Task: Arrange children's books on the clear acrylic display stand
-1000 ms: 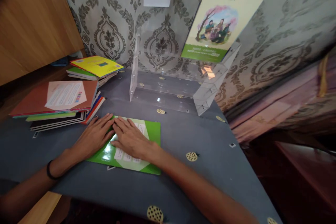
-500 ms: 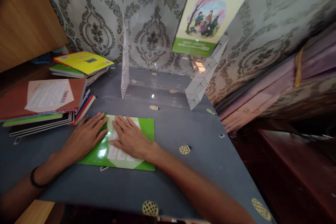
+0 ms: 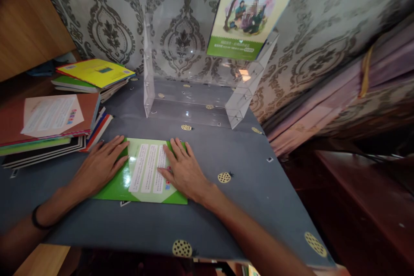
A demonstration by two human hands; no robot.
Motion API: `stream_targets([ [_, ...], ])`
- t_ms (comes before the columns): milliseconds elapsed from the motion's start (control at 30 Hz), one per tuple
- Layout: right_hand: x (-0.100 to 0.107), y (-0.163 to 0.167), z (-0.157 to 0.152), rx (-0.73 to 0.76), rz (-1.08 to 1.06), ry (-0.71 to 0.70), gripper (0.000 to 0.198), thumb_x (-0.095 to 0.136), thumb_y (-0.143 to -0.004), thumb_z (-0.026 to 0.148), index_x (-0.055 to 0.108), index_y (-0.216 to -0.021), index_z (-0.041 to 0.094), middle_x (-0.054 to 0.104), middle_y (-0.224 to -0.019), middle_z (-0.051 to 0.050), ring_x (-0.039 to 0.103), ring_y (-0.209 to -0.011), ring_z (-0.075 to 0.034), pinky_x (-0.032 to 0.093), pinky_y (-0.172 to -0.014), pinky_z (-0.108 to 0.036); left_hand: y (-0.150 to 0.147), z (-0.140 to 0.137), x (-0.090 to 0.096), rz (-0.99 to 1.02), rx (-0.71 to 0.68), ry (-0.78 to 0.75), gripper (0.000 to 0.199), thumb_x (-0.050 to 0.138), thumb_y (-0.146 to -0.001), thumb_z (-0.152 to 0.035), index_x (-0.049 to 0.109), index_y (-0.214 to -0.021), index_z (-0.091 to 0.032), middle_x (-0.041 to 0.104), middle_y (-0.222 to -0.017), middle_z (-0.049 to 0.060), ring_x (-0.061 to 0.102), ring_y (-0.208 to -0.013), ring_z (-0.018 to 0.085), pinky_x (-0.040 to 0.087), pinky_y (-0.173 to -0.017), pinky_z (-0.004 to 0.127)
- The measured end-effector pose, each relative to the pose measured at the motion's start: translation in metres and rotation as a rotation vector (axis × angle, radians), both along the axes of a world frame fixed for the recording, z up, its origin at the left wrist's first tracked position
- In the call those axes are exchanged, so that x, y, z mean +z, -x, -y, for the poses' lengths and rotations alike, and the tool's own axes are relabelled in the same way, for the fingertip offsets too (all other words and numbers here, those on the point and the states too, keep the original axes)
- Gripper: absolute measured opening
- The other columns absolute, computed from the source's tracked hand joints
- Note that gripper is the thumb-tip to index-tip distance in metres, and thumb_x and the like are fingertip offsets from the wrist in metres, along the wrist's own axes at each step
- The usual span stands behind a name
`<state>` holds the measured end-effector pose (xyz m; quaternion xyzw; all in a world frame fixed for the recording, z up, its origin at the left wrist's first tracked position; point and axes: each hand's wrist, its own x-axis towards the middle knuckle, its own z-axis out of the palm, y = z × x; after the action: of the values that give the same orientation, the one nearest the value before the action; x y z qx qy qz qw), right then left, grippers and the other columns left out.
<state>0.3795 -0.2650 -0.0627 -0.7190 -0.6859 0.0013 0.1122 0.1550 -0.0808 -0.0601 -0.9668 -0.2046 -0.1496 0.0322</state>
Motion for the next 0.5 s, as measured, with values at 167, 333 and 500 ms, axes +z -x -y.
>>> stream_targets([
  [167,-0.005,0.002,0.003,-0.048,0.008,-0.044,0.062,0.042,-0.104,0.056,0.038,-0.155,0.02,0.037,-0.163,-0.02,0.031,-0.153,-0.038,0.037,-0.118,-0.064,-0.002,0.002,0.005,-0.013,-0.012,-0.007,0.046,0.03,-0.107,-0.034,0.06,-0.136,-0.014,0.054,-0.15,0.022,0.052,-0.139,0.038,0.037,-0.112,0.068],
  [333,-0.007,0.002,0.003,-0.046,0.007,-0.067,0.06,0.043,-0.104,0.055,0.039,-0.155,0.023,0.038,-0.162,-0.019,0.032,-0.152,-0.038,0.035,-0.118,-0.066,-0.013,0.02,0.011,-0.068,-0.154,0.011,0.048,0.027,-0.109,-0.034,0.054,-0.144,-0.016,0.053,-0.153,0.017,0.048,-0.144,0.031,0.033,-0.119,0.063],
  [500,-0.004,0.003,0.003,-0.036,-0.002,-0.033,0.059,0.039,-0.106,0.054,0.041,-0.154,0.021,0.036,-0.162,-0.022,0.029,-0.153,-0.04,0.033,-0.116,-0.069,-0.021,0.037,0.01,-0.125,-0.293,0.058,0.055,0.028,-0.109,-0.047,0.047,-0.151,-0.017,0.048,-0.157,0.014,0.04,-0.15,0.027,0.033,-0.121,0.058],
])
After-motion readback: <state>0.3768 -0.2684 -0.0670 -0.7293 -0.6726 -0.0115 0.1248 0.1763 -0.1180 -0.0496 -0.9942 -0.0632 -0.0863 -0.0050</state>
